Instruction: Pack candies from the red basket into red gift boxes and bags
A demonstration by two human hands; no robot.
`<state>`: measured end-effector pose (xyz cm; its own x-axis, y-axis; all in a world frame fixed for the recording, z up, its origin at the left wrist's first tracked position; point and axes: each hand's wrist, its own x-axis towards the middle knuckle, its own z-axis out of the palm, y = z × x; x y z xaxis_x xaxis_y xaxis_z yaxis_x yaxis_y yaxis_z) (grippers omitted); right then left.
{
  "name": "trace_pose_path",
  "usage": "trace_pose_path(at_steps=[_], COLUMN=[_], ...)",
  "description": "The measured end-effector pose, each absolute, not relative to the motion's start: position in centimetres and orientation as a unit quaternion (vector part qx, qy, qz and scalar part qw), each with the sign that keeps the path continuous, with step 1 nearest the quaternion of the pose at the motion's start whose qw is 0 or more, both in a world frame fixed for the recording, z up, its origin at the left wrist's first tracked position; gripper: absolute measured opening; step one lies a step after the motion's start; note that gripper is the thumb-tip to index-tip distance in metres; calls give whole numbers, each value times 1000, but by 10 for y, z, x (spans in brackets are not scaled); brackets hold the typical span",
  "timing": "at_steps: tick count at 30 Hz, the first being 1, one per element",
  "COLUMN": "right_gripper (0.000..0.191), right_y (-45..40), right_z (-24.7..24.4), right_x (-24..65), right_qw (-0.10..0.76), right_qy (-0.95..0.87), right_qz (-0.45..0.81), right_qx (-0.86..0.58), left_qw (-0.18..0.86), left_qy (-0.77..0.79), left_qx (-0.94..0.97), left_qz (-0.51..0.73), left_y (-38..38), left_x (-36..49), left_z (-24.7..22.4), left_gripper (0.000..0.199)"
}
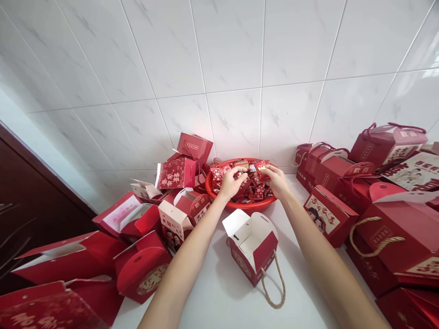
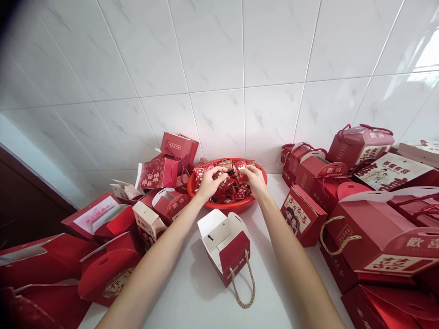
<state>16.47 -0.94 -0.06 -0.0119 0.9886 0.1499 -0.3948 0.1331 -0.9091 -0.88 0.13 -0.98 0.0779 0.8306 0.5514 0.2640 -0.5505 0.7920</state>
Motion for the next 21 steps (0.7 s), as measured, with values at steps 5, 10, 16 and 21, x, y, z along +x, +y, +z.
trace_pose_path(at_steps=[5, 10, 16, 21], right_gripper=[27, 24, 25, 24], right_y=[-13, -15, -13, -13], right_z=[2, 3, 1, 1], right_x=[164, 164, 164, 164], right_qw=[608, 602, 594, 597], right_qy=[-446, -453, -467, -469], right_qz=[558, 558, 551, 547], right_qx=[-347, -348, -355, -354], left_qw=[268, 267, 269, 253], left_qy=[430, 456, 470, 469], left_qx=[661, 677, 682, 727], left_qz=[553, 512, 491, 434], left_y=[1, 0, 0, -5], left_x=[-11, -10, -8, -4], left_z=[-10, -8, -9, -6], left_gripper=[9, 13, 26, 24])
